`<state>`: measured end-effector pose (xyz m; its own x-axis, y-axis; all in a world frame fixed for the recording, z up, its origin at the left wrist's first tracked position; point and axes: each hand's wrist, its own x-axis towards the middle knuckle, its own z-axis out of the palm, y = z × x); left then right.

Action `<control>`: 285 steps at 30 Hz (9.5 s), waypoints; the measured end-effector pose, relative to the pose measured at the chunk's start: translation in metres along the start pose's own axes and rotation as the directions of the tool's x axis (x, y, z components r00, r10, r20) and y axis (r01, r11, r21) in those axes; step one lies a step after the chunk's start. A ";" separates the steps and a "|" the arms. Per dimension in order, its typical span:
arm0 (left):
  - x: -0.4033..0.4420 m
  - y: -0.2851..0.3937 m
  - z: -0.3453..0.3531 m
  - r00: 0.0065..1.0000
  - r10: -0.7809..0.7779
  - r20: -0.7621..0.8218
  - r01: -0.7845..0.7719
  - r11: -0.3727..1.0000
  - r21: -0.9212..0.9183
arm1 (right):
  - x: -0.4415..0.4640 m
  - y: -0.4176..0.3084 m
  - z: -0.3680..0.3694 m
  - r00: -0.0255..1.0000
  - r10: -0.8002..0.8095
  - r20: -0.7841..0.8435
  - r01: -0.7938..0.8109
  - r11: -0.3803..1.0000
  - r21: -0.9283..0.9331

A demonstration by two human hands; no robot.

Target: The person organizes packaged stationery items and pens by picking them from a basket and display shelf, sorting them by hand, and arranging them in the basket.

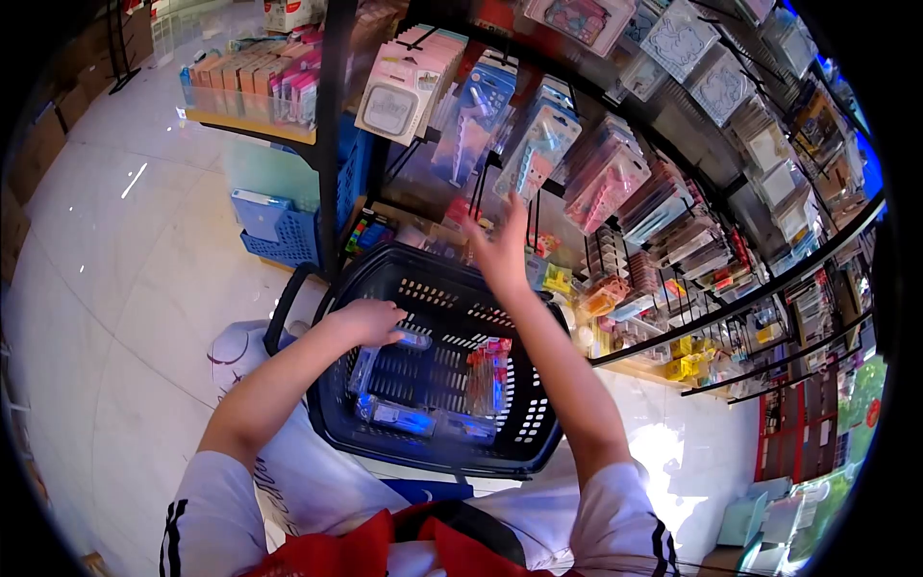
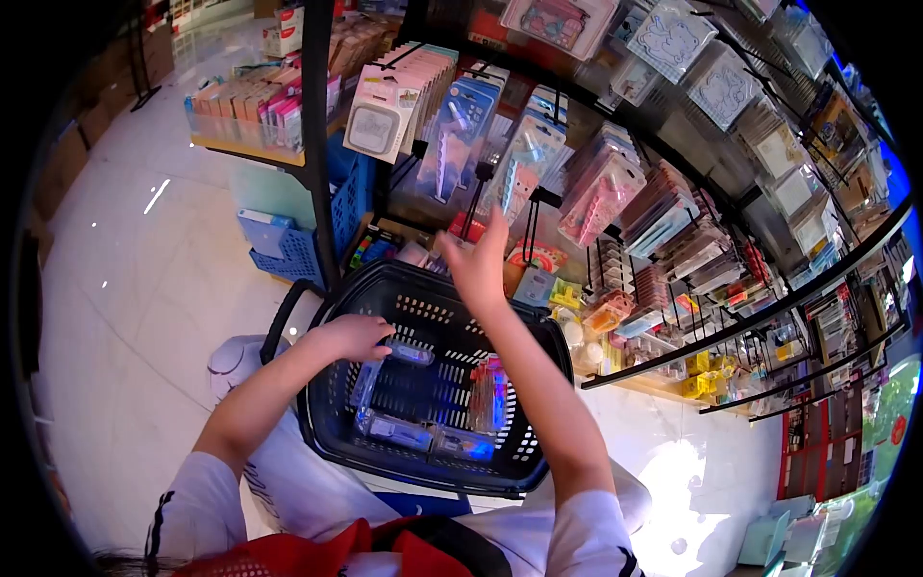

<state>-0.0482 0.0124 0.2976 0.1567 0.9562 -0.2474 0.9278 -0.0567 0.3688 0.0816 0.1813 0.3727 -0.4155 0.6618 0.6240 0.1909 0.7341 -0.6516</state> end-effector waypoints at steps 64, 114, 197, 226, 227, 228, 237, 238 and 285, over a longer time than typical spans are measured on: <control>-0.012 0.074 -0.018 0.931 -0.185 -0.314 -0.339 -0.120 -0.933 | -0.088 -0.070 -0.007 0.934 0.330 0.134 -0.351 0.789 0.503; -0.029 0.011 -0.091 0.894 -0.144 -0.424 -0.448 -0.267 -0.854 | 0.193 0.026 0.066 0.918 0.222 0.330 -0.394 0.396 0.829; -0.004 0.094 0.001 0.976 -0.118 -0.183 -0.218 -0.466 -0.858 | -0.137 -0.041 -0.034 0.835 0.494 0.242 -0.541 0.657 0.524; 0.016 0.098 0.006 0.885 -0.300 -0.356 -0.447 -0.336 -0.829 | -0.126 -0.063 0.003 0.848 0.525 -0.076 -0.425 0.758 0.495; 0.019 0.091 0.011 0.911 -0.272 -0.311 -0.406 -0.455 -0.792 | -0.128 -0.061 0.006 0.871 0.490 -0.037 -0.437 0.807 0.399; 0.020 0.088 0.012 0.934 -0.237 -0.268 -0.357 -0.567 -0.742 | -0.127 -0.063 0.005 0.915 0.402 -0.030 -0.381 0.886 0.266; 0.004 0.086 0.004 0.921 -0.297 -0.252 -0.362 -0.412 -0.836 | -0.121 -0.036 -0.041 0.551 0.773 0.316 -0.361 -0.121 0.925; 0.003 0.087 0.000 0.910 -0.300 -0.287 -0.392 -0.395 -0.831 | -0.121 -0.039 -0.047 0.484 0.796 0.363 -0.206 -0.300 0.932; 0.009 0.053 -0.020 0.870 -0.492 0.019 -0.158 -0.315 -0.936 | -0.339 0.239 0.049 0.350 0.775 0.526 -0.021 0.568 -0.822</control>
<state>-0.0047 0.0238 0.3326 -0.3142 0.8545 -0.4136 -0.6335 0.1358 0.7618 0.2244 0.1251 -0.0158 -0.4656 0.7208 -0.5135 0.8489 0.5278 -0.0289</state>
